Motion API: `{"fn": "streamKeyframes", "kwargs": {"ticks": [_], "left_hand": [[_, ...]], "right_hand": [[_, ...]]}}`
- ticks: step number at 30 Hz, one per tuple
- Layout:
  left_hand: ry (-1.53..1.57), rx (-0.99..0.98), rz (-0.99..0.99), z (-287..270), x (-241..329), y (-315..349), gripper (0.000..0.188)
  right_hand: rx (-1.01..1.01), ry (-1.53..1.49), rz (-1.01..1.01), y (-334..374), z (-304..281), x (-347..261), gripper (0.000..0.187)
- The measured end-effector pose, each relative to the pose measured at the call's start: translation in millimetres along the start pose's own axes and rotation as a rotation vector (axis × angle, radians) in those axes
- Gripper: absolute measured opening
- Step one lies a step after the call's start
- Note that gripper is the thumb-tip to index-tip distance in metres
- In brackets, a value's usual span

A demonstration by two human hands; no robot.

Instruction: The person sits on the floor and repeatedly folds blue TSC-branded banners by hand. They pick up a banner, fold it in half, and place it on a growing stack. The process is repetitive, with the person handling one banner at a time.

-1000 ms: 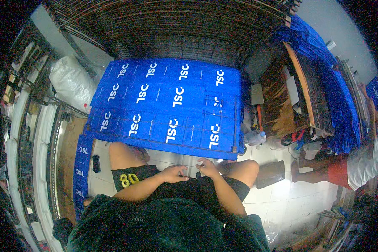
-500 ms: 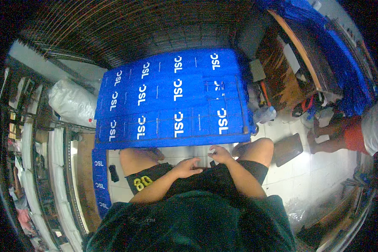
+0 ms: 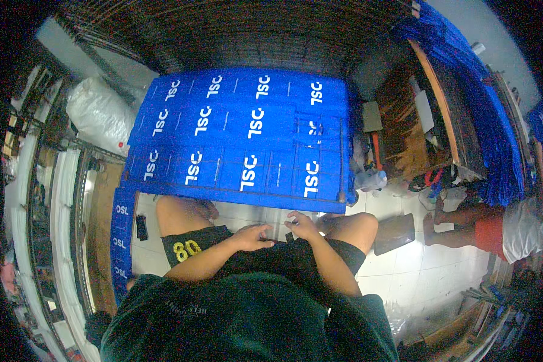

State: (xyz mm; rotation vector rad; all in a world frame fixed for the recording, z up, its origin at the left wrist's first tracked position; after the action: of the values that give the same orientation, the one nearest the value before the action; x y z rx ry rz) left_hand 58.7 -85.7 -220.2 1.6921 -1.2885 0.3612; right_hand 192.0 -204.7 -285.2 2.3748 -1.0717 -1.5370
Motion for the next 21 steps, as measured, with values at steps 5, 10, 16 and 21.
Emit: {"fn": "streamKeyframes", "kwargs": {"ticks": [5,10,16,21], "left_hand": [[0.092,-0.034,-0.024,-2.3,3.6,4.8,0.063],[0.088,0.006,0.036,3.4,-5.7,-0.6,0.066],[0.098,-0.023,-0.029,-6.1,4.5,4.9,0.062],[0.075,-0.011,-0.004,-1.5,0.2,2.5,0.064]], "right_hand": [[-0.029,0.012,0.04,-0.2,1.7,1.6,0.039],[-0.039,0.036,0.067,-2.4,-2.2,0.9,0.041],[0.147,0.381,0.23,20.5,-25.4,-22.2,0.043],[0.365,0.601,0.297,33.7,-48.3,-45.4,0.039]]}}
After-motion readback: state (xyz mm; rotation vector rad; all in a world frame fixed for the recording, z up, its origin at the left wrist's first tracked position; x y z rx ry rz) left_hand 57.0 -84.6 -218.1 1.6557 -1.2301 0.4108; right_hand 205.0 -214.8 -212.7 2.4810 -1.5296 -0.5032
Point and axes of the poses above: each hand's wrist, its own y-axis away from the middle knuckle, its own z-axis out of the palm, x = y × z, the point moved 7 cm from there along -y, towards the middle knuckle, and after that the axes turned 3 degrees about -z, right-handed, at the moved point
